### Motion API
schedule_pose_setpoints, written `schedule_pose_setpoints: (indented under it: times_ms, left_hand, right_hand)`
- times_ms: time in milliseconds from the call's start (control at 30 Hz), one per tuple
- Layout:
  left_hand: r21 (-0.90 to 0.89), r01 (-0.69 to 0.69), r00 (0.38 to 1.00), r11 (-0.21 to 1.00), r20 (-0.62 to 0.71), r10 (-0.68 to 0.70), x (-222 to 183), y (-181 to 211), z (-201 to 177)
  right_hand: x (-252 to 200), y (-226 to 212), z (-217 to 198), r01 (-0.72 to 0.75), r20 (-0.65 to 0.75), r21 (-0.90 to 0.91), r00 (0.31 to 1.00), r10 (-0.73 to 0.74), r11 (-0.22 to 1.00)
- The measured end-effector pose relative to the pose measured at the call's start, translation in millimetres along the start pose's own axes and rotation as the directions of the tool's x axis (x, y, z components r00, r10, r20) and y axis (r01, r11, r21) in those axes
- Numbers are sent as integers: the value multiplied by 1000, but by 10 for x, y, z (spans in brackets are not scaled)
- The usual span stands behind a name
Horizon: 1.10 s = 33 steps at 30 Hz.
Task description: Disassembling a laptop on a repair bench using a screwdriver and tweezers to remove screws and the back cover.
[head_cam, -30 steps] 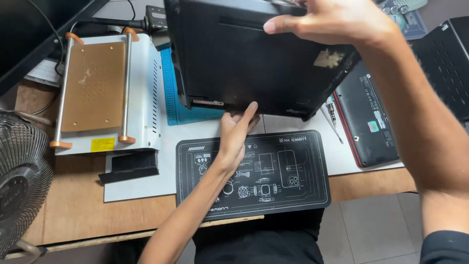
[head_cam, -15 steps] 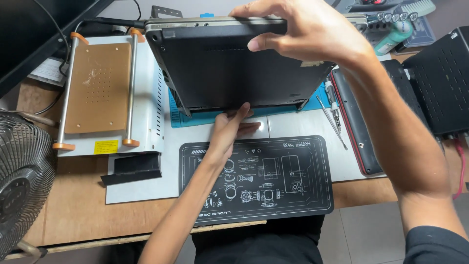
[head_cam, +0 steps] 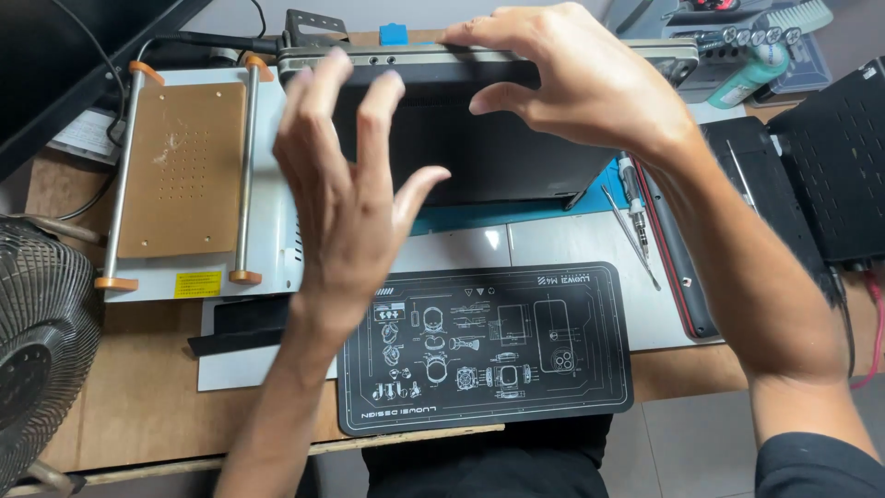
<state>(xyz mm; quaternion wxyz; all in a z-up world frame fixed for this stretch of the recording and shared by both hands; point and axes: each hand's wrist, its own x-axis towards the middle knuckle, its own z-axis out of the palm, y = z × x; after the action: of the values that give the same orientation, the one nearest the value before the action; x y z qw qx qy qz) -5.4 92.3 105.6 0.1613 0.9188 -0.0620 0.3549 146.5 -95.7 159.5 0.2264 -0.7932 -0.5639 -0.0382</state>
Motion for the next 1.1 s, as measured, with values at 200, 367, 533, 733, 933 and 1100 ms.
schedule_pose_setpoints:
  times_ms: [200,367,533,733,933,1100]
  left_hand:
    - [191,-139,981,972,158,109,284,-362,158]
    - [289,-190,979,938,129,158,290,-366,176]
    - [412,-163,980,897,175,97,282,-264,121]
    - [304,-213,960,929,240,141,481,93,369]
    - [311,-208,978,927,69,197,601,432,831]
    - [260,-179,983,949,89,161,594,440,812]
  right_hand:
    - [-138,49,41,17,-84,-171,996,-32,985]
    - [-515,243,-187,-56,-45,-308,998,44,950]
    - [-964,262,-369,-407,-96,97,905,415,908]
    - [-1166,450,-125,-371,-263,107,884,386,923]
    - [-1155,435,-118,-330,-288,45,900,328,943]
    - [-1135,412,-98,-369,-254,465,815,521,805]
